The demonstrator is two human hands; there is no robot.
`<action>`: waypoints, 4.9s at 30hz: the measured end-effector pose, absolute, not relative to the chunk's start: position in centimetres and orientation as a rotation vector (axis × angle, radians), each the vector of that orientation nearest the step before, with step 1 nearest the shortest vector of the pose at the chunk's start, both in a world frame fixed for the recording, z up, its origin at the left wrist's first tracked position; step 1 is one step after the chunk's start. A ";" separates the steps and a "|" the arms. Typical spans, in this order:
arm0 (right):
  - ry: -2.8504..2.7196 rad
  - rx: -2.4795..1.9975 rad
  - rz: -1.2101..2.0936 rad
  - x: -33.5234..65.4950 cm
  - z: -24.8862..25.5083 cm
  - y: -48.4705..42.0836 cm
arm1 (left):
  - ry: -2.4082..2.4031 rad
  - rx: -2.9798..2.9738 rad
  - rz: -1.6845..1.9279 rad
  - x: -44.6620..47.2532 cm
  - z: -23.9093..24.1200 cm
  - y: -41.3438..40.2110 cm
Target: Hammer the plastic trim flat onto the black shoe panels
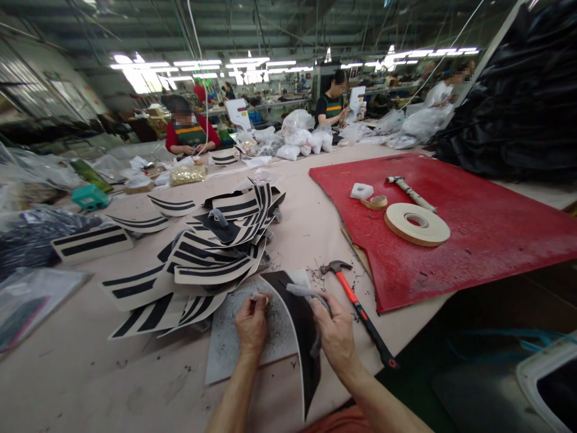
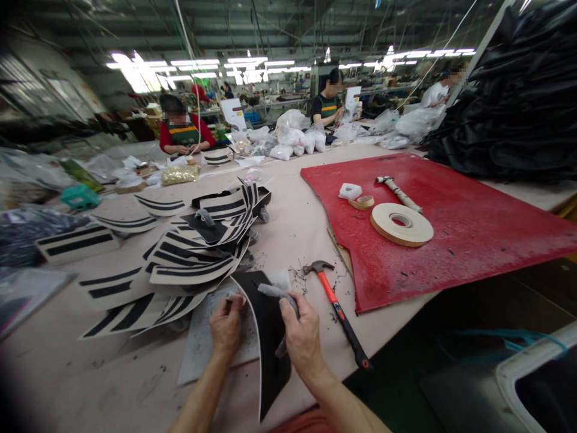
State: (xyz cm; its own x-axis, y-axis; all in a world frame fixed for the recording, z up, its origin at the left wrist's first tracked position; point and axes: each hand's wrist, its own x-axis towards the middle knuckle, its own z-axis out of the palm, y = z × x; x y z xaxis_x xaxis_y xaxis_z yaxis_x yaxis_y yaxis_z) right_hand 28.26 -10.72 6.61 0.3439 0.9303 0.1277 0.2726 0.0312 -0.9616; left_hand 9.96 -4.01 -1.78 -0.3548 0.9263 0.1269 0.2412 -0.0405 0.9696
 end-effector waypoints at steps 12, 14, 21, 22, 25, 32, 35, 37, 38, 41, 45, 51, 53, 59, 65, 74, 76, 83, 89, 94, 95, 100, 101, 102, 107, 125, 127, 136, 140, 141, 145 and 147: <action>-1.853 -2.063 0.709 27.3 3.9 -12.0 | 1.370 1.122 1.366 13.6 0.6 -2.7; -1.857 -2.088 0.755 27.5 4.4 -11.6 | 1.348 1.110 1.305 14.4 0.6 -2.3; -1.843 -2.071 0.845 27.7 5.5 -10.7 | 1.319 1.096 1.211 15.4 -0.8 -2.0; -1.829 -2.061 0.859 27.6 5.4 -10.7 | 1.324 1.116 1.202 15.4 -0.8 -2.0; -1.784 -2.045 0.909 26.9 4.5 -10.9 | 1.337 1.176 1.169 15.1 -0.6 -2.1; -1.770 -1.995 0.949 26.7 3.3 -11.2 | 1.315 1.209 1.155 15.0 0.0 -2.6; -1.770 -1.991 0.946 26.8 3.3 -11.1 | 1.366 1.259 1.137 15.2 0.3 -2.8; -1.774 -1.992 0.936 26.8 3.3 -11.2 | 1.378 1.293 1.134 15.4 0.4 -2.9; -1.776 -1.995 0.932 26.8 3.4 -11.2 | 1.381 1.301 1.137 15.5 0.4 -2.9; -1.775 -2.004 0.934 26.8 3.4 -11.2 | 1.403 1.325 1.128 15.6 0.4 -2.8; -1.788 -2.007 0.946 26.8 3.5 -11.2 | 1.420 1.380 1.110 15.5 -0.1 -2.8; -1.839 -2.002 0.952 27.2 4.2 -11.6 | 1.405 1.385 1.107 15.4 -0.3 -2.9; -1.882 -1.954 0.952 27.9 4.5 -11.9 | 1.405 1.407 1.102 15.4 -0.2 -2.9; -1.849 -2.028 0.515 34.2 4.2 -12.1 | 1.416 1.582 1.085 15.3 0.3 -3.1; -1.931 -2.396 0.172 39.9 1.7 -10.7 | 1.374 1.653 1.076 15.1 0.1 -3.1; -1.937 -2.424 0.198 39.9 0.7 -9.9 | 1.158 1.685 0.810 13.9 2.5 -0.1; -1.937 -2.427 0.200 40.1 0.7 -9.8 | 1.128 1.700 0.775 13.7 2.7 0.4; -1.938 -2.444 0.199 40.2 0.4 -9.7 | 1.219 1.573 0.919 14.1 1.4 -0.6; -1.948 -2.420 0.162 40.2 0.0 -9.8 | 1.361 1.440 1.092 15.1 0.1 -1.7; -1.893 -2.423 0.273 40.6 -0.1 -9.4 | 1.485 1.487 1.185 15.8 -0.4 -2.9; -1.831 -2.406 0.376 40.8 -0.1 -9.2 | 1.501 1.504 1.194 15.8 -0.4 -3.1; -1.372 -2.216 1.053 41.2 0.3 -7.6 | 1.434 1.572 1.173 15.3 -0.2 -3.5; -1.329 -2.193 1.119 41.1 0.3 -7.4 | 1.407 1.574 1.154 15.2 -0.2 -3.5; -1.302 -2.178 1.156 41.0 0.3 -7.3 | 1.386 1.567 1.135 15.0 -0.2 -3.4; -1.187 -2.130 1.204 40.5 0.2 -7.5 | 1.304 1.432 1.127 14.8 -0.4 -3.1; -1.148 -2.087 1.197 40.9 -0.7 -7.7 | 1.444 1.390 1.167 16.0 0.4 -2.9; -1.150 -2.083 1.197 40.9 -0.8 -7.7 | 1.463 1.398 1.159 16.2 0.5 -2.9; -1.141 -2.080 1.196 40.7 -0.7 -7.7 | 1.594 1.577 1.136 16.2 0.5 -2.5; -1.127 -2.071 1.200 40.8 -0.7 -7.8 | 1.638 1.678 1.114 16.0 0.5 -2.1; -1.123 -2.067 1.202 40.8 -0.7 -7.8 | 1.638 1.683 1.104 16.0 0.4 -2.1; -1.111 -2.049 1.217 40.8 -0.7 -7.8 | 1.626 1.652 1.102 15.8 0.0 -2.2; -1.104 -2.046 1.221 40.8 -0.5 -7.8 | 1.565 1.615 1.131 15.8 -0.3 -2.4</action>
